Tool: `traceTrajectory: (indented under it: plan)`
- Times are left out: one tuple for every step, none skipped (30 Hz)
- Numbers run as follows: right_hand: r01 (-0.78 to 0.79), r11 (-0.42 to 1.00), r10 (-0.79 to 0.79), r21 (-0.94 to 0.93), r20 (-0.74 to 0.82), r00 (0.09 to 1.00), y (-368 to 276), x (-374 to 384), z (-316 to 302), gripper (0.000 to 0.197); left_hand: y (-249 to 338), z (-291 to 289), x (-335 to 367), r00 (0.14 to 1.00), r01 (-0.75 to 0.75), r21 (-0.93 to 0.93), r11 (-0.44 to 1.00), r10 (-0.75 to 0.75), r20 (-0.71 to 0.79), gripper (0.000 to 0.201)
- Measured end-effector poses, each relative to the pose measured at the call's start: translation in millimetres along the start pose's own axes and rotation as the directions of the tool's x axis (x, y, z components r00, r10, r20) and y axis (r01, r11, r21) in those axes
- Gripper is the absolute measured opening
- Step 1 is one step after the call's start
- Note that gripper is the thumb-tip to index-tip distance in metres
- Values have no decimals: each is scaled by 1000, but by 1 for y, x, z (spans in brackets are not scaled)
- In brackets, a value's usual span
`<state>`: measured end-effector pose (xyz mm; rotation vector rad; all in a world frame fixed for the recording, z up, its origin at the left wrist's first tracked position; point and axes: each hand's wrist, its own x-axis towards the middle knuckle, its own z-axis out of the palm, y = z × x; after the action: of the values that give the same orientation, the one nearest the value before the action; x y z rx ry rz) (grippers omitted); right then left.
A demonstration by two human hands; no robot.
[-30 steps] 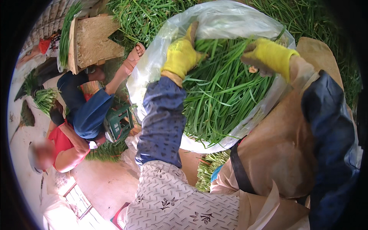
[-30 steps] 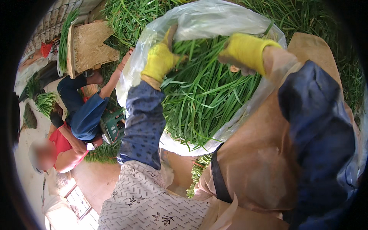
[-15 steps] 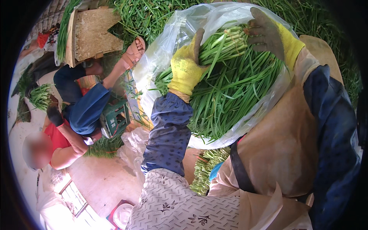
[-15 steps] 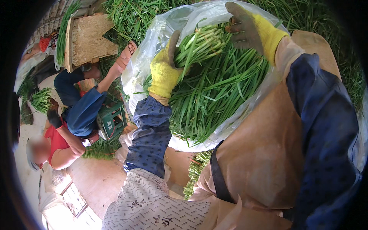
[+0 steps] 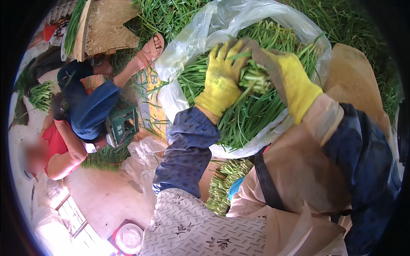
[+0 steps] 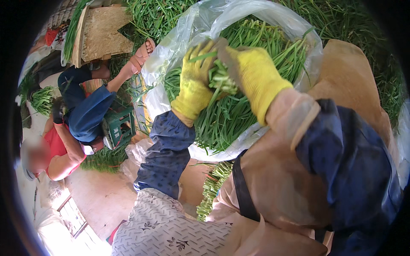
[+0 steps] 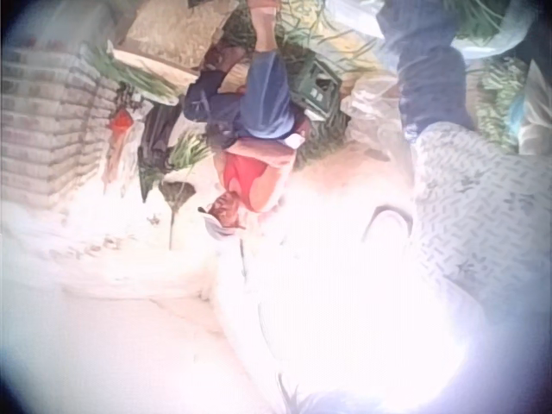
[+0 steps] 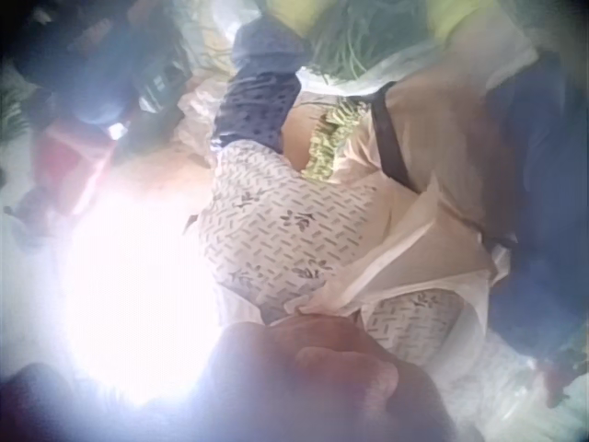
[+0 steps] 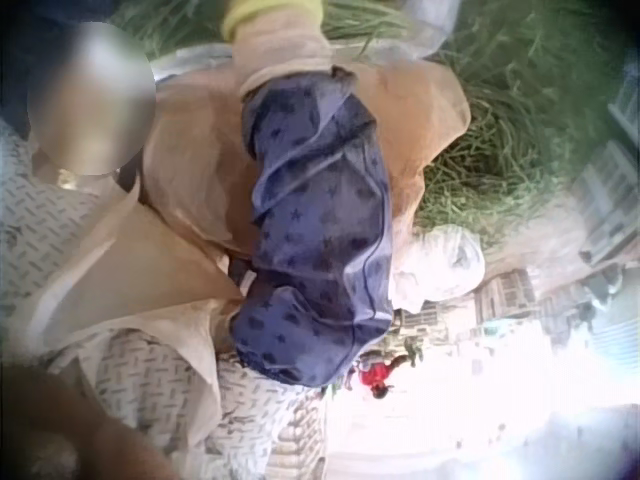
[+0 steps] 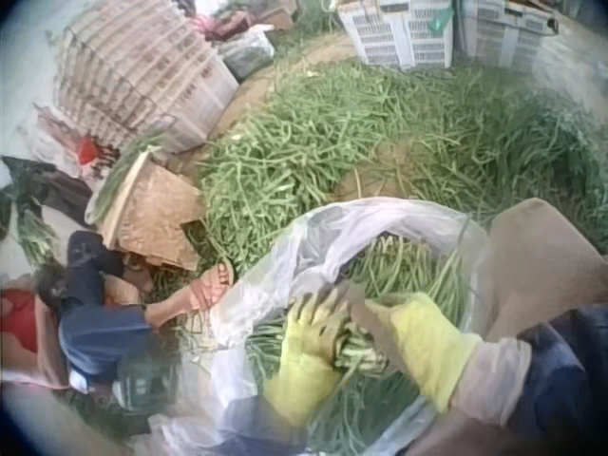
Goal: The person gathers bunches of green onions from a plastic bag, aligns the stalks, and ties them into bundles using red string.
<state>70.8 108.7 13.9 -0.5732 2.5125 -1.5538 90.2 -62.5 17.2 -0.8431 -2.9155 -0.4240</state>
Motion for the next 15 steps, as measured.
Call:
traceTrajectory:
  plan:
    - [220, 930, -250, -293, -67, 966, -12, -8, -2, 27, -1, 1, -10, 1000, -16, -70, 997, 16, 7, 79]
    - [248, 916, -274, -314, -41, 961, -30, -14, -5, 28, -1, -2, -23, 1000, -27, -130, 991, 28, 11, 80]
    - [270, 898, -295, -347, -18, 955, -43, -21, -11, 29, 5, -7, -26, 999, -49, -197, 979, 51, 8, 82]
    - [316, 910, -323, -270, 19, 946, -56, -29, -19, 30, 12, -12, -31, 998, -55, -181, 982, 57, 4, 84]
    - [18, 1000, -16, -15, 79, 997, -72, -35, -21, 26, 17, -12, -35, 999, -15, -192, 981, 24, 44, 85]
    - [-317, 927, 294, 200, 135, 946, -89, -40, -23, 22, 22, -19, -38, 998, 35, -252, 967, -21, 60, 84]
    - [-605, 733, 560, 311, 228, 796, -105, -41, -28, 18, 27, -26, -40, 999, 31, -265, 964, -35, -10, 83]
    - [-381, 896, 353, 228, 155, 923, -112, -45, -35, 19, 33, -35, -41, 995, 22, -282, 959, -47, -83, 81]
    - [-122, 984, 108, 132, 109, 988, -116, -49, -42, 20, 41, -48, -39, 987, 16, -295, 955, -62, -148, 80]
    - [-50, 986, 28, 162, 134, 991, -122, -48, -49, 22, 50, -63, -40, 968, -3, -327, 945, -80, -240, 80]
    - [20, 981, -51, 191, 156, 986, -130, -48, -57, 25, 56, -73, -39, 951, 14, -390, 921, -132, -279, 80]
    - [-117, 935, 38, 335, 233, 972, -142, -41, -71, 29, 61, -79, -37, 935, 63, -568, 821, -248, -255, 80]
    - [-149, 911, 78, 384, 195, 978, -155, -40, -84, 32, 65, -83, -36, 901, 94, -759, 644, -379, -210, 81]
    - [-171, 883, 115, 437, 152, 982, -168, -39, -97, 36, 67, -90, -31, 866, 85, -888, 452, -474, -158, 82]
    - [-92, 866, 62, 491, 77, 995, -172, -36, -109, 43, 74, -106, -25, 824, -45, -958, 282, -532, -195, 80]
